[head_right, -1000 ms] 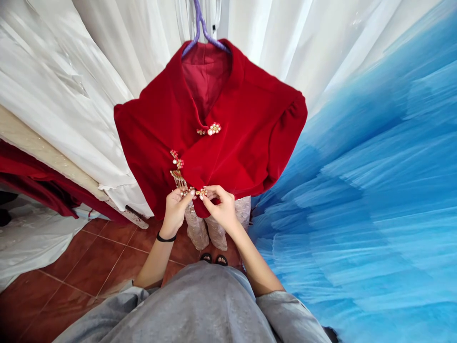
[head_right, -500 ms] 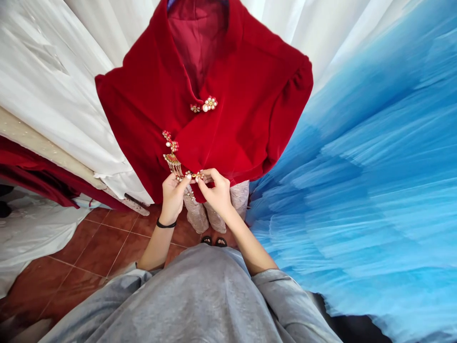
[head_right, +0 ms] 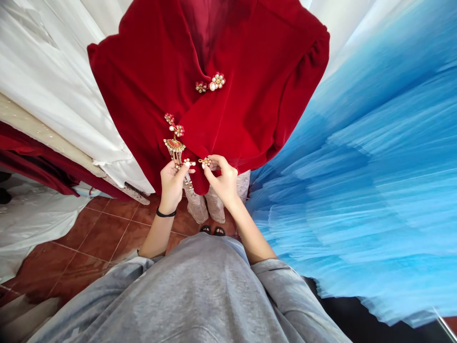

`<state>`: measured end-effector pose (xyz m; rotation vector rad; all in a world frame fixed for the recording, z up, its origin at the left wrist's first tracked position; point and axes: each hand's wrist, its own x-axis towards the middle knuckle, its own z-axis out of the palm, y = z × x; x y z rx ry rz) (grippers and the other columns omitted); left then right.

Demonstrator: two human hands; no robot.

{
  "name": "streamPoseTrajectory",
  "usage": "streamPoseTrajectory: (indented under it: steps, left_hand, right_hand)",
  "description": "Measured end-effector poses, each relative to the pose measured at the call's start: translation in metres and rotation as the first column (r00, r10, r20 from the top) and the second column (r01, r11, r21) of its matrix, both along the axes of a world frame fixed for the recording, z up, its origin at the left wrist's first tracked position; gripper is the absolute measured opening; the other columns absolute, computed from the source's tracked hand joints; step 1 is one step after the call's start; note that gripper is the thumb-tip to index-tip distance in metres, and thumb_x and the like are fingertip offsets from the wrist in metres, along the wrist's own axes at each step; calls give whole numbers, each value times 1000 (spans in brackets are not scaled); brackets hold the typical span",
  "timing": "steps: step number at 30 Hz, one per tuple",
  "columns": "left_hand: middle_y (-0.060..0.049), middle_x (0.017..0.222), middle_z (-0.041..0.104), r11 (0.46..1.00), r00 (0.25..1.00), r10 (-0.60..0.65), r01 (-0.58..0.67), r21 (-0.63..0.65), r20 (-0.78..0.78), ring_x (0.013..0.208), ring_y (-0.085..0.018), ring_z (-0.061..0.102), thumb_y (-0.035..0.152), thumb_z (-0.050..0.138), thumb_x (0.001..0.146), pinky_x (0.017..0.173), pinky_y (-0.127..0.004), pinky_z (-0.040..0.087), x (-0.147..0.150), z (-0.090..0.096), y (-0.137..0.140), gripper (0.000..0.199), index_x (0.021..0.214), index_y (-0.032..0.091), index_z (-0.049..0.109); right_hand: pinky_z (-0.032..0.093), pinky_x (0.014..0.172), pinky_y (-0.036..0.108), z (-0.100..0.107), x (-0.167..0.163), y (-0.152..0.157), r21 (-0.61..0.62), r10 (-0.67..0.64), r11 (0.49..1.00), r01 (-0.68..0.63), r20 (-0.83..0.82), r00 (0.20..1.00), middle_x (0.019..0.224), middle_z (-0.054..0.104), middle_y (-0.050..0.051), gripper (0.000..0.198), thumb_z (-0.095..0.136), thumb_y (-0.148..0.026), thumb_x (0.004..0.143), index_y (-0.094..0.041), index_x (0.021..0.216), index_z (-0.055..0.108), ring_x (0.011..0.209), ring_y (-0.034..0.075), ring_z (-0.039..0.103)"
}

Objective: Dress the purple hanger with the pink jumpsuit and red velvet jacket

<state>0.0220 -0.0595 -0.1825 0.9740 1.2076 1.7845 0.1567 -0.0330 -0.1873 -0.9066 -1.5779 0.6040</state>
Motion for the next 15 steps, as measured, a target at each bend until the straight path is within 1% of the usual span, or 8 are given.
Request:
streamPoseTrajectory:
  steps: [2, 4, 7, 11, 15]
  left_hand:
    - [0, 74, 67, 1000, 1000, -7, 7, -1, -9, 68, -12, 68, 33, 74, 74, 69, -23, 53, 1, 0, 0, 21, 78, 15, 63]
    - [-1, 74, 68, 1000, 999, -28, 28, 6, -19, 69, -12, 68, 33, 74, 75, 70, -24, 53, 2, 0, 1, 21, 79, 15, 64]
    - [-1, 75, 68, 999, 1000, -26, 26, 23, -11, 69, -13, 67, 34, 73, 76, 70, -24, 53, 4, -1, 3, 21, 80, 15, 64]
    - [-1, 77, 69, 999, 1000, 0, 0, 33, 26, 69, -12, 67, 37, 73, 76, 71, -25, 53, 6, -3, 5, 23, 81, 16, 65]
    - [-2, 76, 70, 999, 999, -39, 39, 26, 5, 66, -12, 66, 37, 73, 76, 70, -24, 52, 6, -2, 4, 23, 82, 16, 66]
  right_hand:
    - [58, 74, 27, -2, 1, 0, -1, 39, 999, -39, -8, 999, 89, 72, 2, 20, 64, -33, 84, -21, 100, 64, 77, 14, 68]
    - [58, 75, 28, -3, 1, 0, 23, 67, 997, -67, 6, 998, 89, 72, 2, 18, 63, -32, 85, -21, 100, 64, 77, 14, 68]
    - [59, 74, 28, -3, 0, -1, 46, 58, 997, -58, 10, 998, 87, 72, 2, 17, 63, -32, 85, -21, 99, 64, 76, 14, 68]
    - [60, 72, 29, -1, 0, -4, 19, 45, 999, -45, 8, 999, 89, 73, 3, 18, 64, -33, 84, -21, 98, 64, 74, 15, 69]
    - [60, 71, 29, 1, -2, -2, 1, 67, 998, -67, -4, 998, 89, 73, 4, 15, 63, -31, 85, -20, 95, 64, 75, 15, 69]
